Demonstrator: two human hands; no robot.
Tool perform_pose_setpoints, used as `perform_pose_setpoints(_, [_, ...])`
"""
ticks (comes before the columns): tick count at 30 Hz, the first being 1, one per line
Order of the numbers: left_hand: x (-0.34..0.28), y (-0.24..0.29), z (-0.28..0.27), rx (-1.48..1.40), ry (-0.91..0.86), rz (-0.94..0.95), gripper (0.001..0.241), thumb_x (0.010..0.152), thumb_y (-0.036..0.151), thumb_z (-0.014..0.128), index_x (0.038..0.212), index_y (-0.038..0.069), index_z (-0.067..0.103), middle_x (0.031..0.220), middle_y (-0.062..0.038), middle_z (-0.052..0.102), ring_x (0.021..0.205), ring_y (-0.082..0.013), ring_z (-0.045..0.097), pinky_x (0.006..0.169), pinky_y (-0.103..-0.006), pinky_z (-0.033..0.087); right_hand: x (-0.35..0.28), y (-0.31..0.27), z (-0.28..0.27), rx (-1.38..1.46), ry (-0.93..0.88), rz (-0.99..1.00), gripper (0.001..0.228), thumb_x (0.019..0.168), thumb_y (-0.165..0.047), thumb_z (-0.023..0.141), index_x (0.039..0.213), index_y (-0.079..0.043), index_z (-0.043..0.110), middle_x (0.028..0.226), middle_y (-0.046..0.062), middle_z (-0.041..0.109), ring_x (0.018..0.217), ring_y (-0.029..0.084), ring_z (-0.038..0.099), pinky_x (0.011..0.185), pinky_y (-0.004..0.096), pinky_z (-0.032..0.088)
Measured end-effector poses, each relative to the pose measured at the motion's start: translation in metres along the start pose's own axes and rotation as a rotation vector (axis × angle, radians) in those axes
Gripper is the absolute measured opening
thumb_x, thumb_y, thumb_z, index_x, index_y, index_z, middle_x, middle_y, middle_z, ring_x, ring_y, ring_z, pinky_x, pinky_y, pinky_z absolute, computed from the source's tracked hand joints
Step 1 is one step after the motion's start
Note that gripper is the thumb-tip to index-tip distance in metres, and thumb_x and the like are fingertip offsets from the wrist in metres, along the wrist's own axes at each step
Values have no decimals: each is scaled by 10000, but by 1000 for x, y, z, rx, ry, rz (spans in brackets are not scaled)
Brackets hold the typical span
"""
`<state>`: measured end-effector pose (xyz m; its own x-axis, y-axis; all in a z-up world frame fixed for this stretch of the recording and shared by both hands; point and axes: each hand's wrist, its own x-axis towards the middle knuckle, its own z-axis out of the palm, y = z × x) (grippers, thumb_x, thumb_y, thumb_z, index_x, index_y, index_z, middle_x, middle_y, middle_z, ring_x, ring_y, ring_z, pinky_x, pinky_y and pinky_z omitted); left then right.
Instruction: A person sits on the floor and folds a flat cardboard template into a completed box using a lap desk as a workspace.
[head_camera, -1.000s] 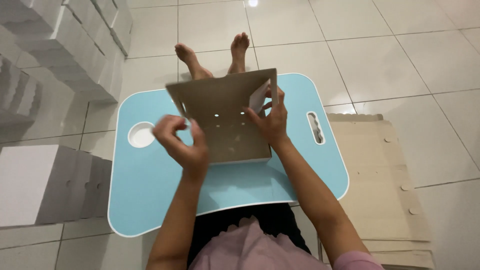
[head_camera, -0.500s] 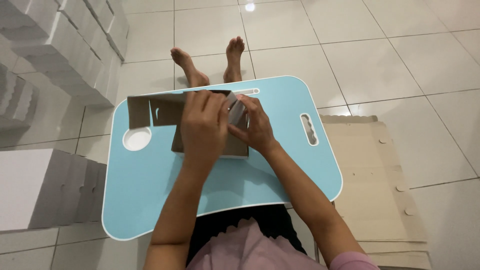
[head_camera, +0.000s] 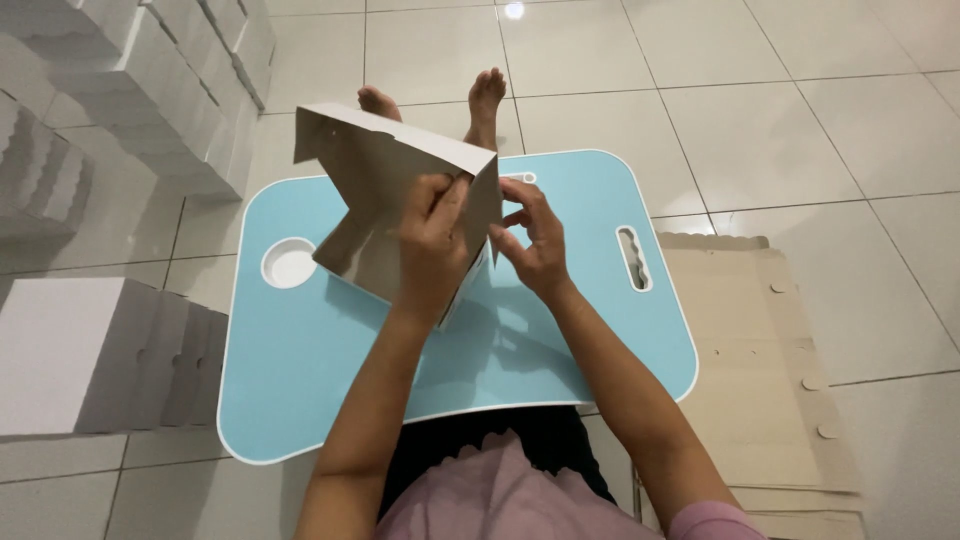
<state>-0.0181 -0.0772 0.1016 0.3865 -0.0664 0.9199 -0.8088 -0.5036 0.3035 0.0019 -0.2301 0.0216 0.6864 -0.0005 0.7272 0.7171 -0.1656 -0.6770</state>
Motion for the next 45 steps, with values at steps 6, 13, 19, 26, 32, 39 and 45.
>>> perform_pose_setpoints(6, [-35,-27,24,-75,13,-25,261,982,-85,559,1223,-84,660,1061,-136,571,934,-275,654,740,-315,590,5,-6,-9,149,37,40,270,1037,-186,584,1213,3,661,1215,166,623,1142,285,643,773,354,608])
perform_pose_setpoints(13, [-47,-29,30,-106,4,-53,332,970,-77,576,1289,-42,660,1034,-104,602,879,-256,666,688,-314,589,9,-20,-5,123,73,25,188,1023,-134,611,1066,-9,745,1141,139,622,1157,239,621,921,371,564])
perform_pose_setpoints(19, [-45,-21,25,-149,-8,-88,327,977,-69,572,1289,-33,664,1000,-81,598,824,-233,658,651,-307,571,9,-14,-5,123,67,4,164,1021,-95,615,1031,-9,755,1174,155,617,1165,242,618,946,380,524])
perform_pose_setpoints(26, [-49,-24,27,-119,34,-52,291,974,-61,574,1249,-63,671,975,-89,590,791,-230,658,631,-309,565,7,-14,-7,124,40,-11,171,1017,-130,635,1044,-17,759,1201,155,618,1137,225,617,935,380,512])
perform_pose_setpoints(32, [-48,-21,26,15,66,11,270,963,-36,590,1214,-80,681,959,-102,586,778,-218,657,623,-280,560,5,-8,-6,124,27,-35,166,1009,-112,642,1030,-2,765,1215,172,617,1122,240,634,931,368,506])
perform_pose_setpoints(39, [-45,-17,25,160,92,57,258,911,-49,648,1161,-76,708,941,-108,608,760,-229,679,628,-301,581,5,-10,-3,110,6,-55,179,1020,-89,627,1065,18,764,1237,184,609,1084,241,651,898,362,523])
perform_pose_setpoints(45, [-50,-21,27,117,79,39,252,912,-44,673,1160,-50,713,958,-105,629,798,-238,699,650,-315,596,8,-19,-4,106,17,-56,193,1023,-94,627,1073,35,760,1241,168,601,1048,214,659,861,335,531])
